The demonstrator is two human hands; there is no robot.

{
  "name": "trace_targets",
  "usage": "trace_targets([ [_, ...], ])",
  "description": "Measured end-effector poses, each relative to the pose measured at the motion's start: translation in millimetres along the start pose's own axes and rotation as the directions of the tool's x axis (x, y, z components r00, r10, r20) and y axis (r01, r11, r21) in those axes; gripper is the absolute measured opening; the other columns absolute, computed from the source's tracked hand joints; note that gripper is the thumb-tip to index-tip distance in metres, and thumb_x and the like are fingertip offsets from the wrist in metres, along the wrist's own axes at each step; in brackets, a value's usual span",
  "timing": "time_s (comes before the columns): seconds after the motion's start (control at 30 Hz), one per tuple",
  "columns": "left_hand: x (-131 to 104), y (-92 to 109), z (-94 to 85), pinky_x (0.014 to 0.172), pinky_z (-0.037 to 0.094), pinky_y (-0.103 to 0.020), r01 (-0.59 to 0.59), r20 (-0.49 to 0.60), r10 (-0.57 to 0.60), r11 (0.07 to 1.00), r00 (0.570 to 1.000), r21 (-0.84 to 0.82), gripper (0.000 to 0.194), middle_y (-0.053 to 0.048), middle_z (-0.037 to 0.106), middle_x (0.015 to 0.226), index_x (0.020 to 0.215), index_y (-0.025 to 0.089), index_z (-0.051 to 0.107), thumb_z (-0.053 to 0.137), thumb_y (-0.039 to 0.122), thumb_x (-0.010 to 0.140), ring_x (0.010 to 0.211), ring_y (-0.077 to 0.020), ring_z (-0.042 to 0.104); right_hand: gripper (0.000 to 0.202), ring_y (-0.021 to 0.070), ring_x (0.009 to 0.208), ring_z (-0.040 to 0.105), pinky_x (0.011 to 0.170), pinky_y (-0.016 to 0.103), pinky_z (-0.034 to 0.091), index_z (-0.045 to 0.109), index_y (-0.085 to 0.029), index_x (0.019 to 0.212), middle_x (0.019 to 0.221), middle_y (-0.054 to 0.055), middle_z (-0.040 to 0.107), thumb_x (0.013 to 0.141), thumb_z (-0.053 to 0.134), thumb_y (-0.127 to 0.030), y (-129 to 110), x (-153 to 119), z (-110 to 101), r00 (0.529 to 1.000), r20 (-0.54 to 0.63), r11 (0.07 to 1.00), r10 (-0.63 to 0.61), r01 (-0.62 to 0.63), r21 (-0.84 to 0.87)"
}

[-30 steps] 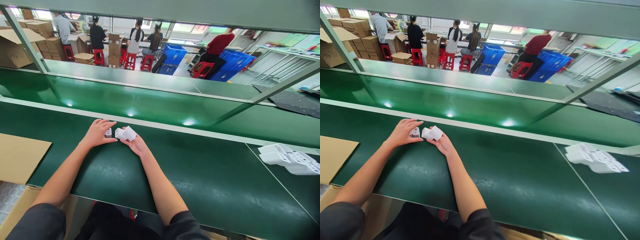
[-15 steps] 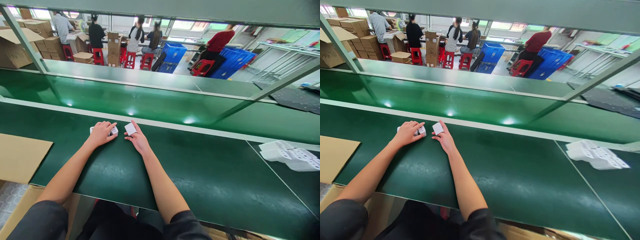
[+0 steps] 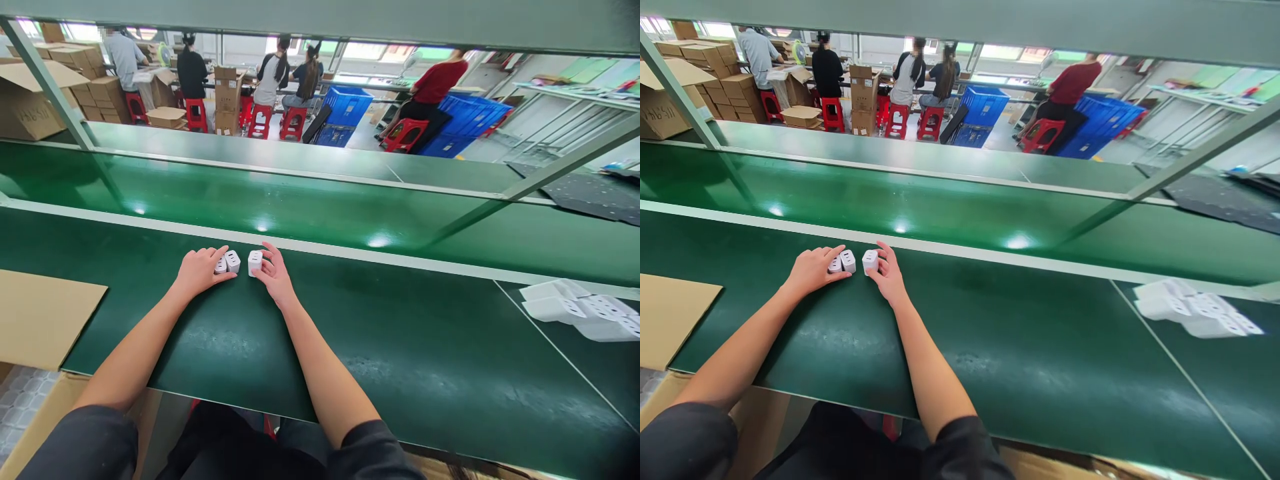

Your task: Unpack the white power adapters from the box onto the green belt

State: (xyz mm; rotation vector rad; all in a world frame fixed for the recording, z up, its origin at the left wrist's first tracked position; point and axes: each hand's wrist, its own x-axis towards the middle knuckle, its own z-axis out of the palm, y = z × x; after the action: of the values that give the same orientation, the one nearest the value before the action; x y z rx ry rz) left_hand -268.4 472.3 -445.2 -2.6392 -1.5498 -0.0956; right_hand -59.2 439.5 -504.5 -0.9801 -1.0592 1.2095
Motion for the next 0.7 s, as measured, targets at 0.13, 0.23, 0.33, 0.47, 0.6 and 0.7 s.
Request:
trace_targets([
  [0.13,2,4,1.8,0.076,0.045,-0.038,-0.047,-0.059,0.047,0.999,0.997,-0.009,0.068,-0.011,0.067,0.119,0.144,0.025,0.046,0.045,0.067,0.091,0.103,-0.0285,0.063,0.056,0.0224,0.126,0.051,0.117,0.045,0.031,0.056,-0.027,0.125,0.127,0.005,0.060,0.071,0.071,-0.026,-1,0,2,0.996,0.017,0.974,-0.086,0.087,-0.207],
  [0.23,3,3,3.6,0.075,0.045,-0.037,-0.110,-0.067,0.107,0.993,0.992,-0.043,0.059,-0.009,0.069,0.115,0.141,0.028,0.050,0.043,0.062,0.094,0.098,-0.0267,0.065,0.043,0.0221,0.126,0.052,0.113,0.044,0.037,0.059,-0.026,0.116,0.129,0.005,0.060,0.075,0.068,-0.028,-1,0,3,0.996,0.035,0.972,-0.087,0.093,-0.216],
  [0.33,4,0,4.5,0.077,0.045,-0.036,-0.160,-0.074,0.155,0.984,0.985,-0.074,0.056,-0.008,0.068,0.119,0.139,0.029,0.052,0.047,0.061,0.093,0.099,-0.0255,0.065,0.045,0.0205,0.125,0.053,0.108,0.041,0.044,0.056,-0.026,0.118,0.131,0.006,0.058,0.075,0.067,-0.027,0,-1,4,0.994,0.090,0.986,-0.061,0.074,-0.153],
  [0.47,3,-8,-0.4,0.082,0.046,-0.038,-0.175,-0.092,0.169,0.983,0.981,-0.059,0.063,-0.008,0.065,0.127,0.142,0.029,0.049,0.051,0.063,0.090,0.105,-0.0275,0.064,0.062,0.0222,0.134,0.046,0.108,0.043,0.043,0.047,-0.028,0.134,0.144,0.009,0.049,0.075,0.066,-0.025,0,-4,5,0.989,0.139,0.968,-0.048,0.080,-0.236],
  [0.6,0,-21,-8.4,0.088,0.048,-0.040,-0.147,-0.124,0.138,0.987,0.983,-0.066,0.080,-0.010,0.062,0.131,0.148,0.026,0.040,0.057,0.069,0.083,0.116,-0.0304,0.059,0.068,0.0247,0.138,0.039,0.107,0.045,0.045,0.043,-0.029,0.143,0.151,0.010,0.038,0.078,0.064,-0.027,-2,-8,5,0.974,0.164,0.900,-0.157,0.209,-0.381],
  [0.7,-1,-28,-7.6,0.089,0.049,-0.037,-0.130,-0.100,0.120,0.986,0.988,-0.103,0.081,-0.010,0.061,0.132,0.148,0.024,0.040,0.061,0.067,0.082,0.117,-0.0292,0.059,0.063,0.0254,0.137,0.039,0.110,0.047,0.041,0.046,-0.028,0.143,0.147,0.010,0.041,0.082,0.061,-0.026,-2,-11,5,0.950,0.205,0.806,-0.236,0.309,-0.505],
])
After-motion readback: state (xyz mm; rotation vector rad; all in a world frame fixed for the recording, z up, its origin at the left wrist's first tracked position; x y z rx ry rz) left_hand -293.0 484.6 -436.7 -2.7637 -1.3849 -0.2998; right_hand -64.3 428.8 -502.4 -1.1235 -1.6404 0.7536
